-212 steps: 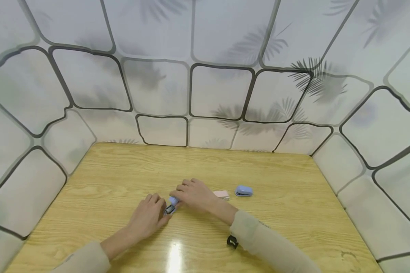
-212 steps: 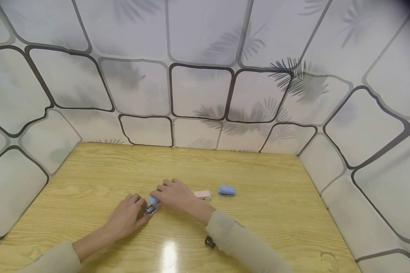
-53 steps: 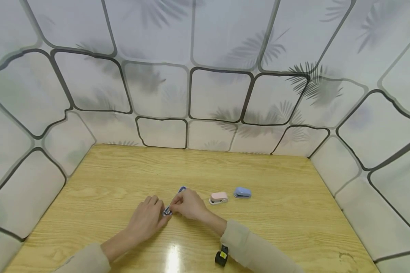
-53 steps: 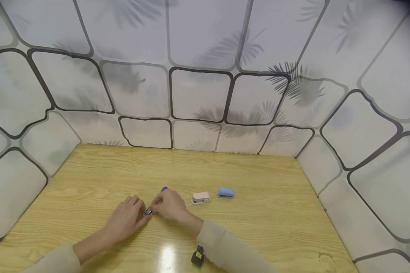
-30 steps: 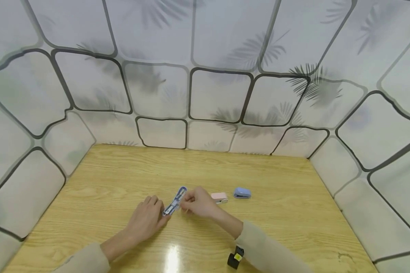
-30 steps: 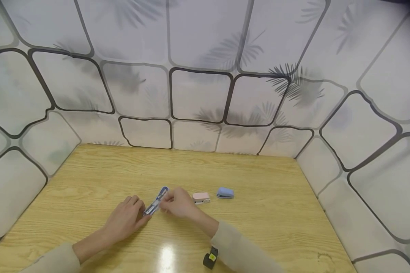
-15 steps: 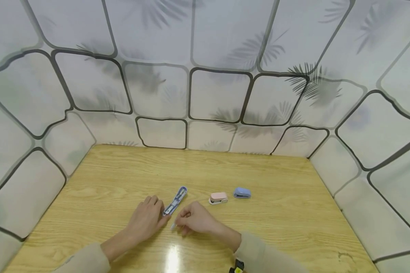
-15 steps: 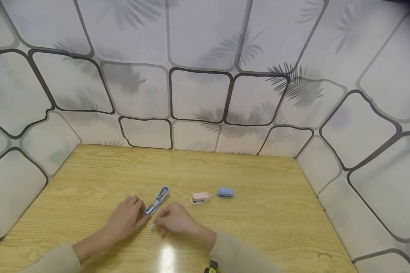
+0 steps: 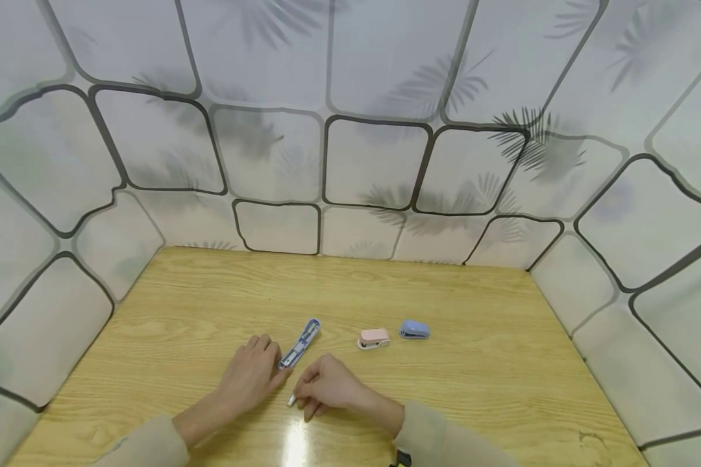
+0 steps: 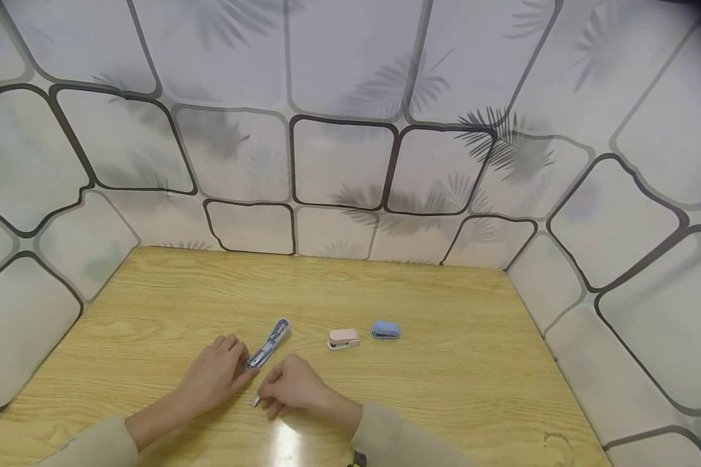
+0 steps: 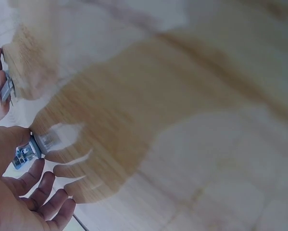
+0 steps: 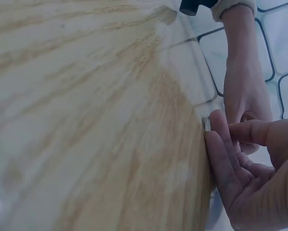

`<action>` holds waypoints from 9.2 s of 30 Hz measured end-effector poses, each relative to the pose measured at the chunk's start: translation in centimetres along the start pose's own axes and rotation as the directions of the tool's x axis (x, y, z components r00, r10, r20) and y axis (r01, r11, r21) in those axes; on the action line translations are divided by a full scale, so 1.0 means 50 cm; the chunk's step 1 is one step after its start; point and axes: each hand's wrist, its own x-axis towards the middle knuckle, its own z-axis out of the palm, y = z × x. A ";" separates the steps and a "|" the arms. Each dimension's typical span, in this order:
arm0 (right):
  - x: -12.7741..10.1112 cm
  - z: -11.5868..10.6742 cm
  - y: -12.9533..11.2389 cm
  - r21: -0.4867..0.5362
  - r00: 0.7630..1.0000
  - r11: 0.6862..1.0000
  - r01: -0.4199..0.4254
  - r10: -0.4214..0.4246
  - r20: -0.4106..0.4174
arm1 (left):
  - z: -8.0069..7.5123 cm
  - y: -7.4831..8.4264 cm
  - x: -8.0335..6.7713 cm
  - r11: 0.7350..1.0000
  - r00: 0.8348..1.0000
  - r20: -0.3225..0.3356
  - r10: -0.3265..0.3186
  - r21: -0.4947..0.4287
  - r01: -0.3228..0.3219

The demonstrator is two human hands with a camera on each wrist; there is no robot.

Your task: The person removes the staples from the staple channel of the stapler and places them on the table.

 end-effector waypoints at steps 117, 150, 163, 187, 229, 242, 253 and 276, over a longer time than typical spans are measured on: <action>-0.050 -0.252 0.060 -0.919 0.682 -0.060 0.391 -0.651 0.333 | 0.030 0.143 0.056 0.965 0.959 0.112 0.262 -0.009 -0.263; -0.045 -0.239 0.052 -0.895 0.617 -0.358 0.265 -0.650 0.443 | 0.062 0.168 0.081 0.954 0.961 0.017 0.276 0.112 -0.276; -0.040 -0.244 0.056 -0.897 0.605 -0.324 0.302 -0.662 0.442 | 0.068 0.171 0.079 0.953 0.965 0.016 0.263 0.152 -0.262; -0.039 -0.275 0.057 -0.901 0.537 -0.227 0.369 -0.740 0.406 | 0.070 0.171 0.083 0.949 0.964 0.026 0.265 0.170 -0.265; -0.024 -0.335 0.041 -0.923 0.552 -0.310 0.229 -0.739 0.386 | 0.063 0.171 0.085 0.947 0.964 0.013 0.267 0.182 -0.264; -0.009 -0.354 0.051 -0.925 0.581 -0.305 0.228 -0.719 0.381 | 0.065 0.169 0.084 0.950 0.965 0.024 0.263 0.166 -0.263; -0.008 -0.359 0.058 -0.937 0.625 -0.262 0.233 -0.697 0.350 | 0.068 0.171 0.084 0.950 0.966 0.010 0.259 0.180 -0.257; -0.091 -0.292 0.020 -0.747 0.808 0.629 0.213 -0.544 -0.227 | 0.070 0.175 0.080 0.957 0.970 0.002 0.243 0.164 -0.240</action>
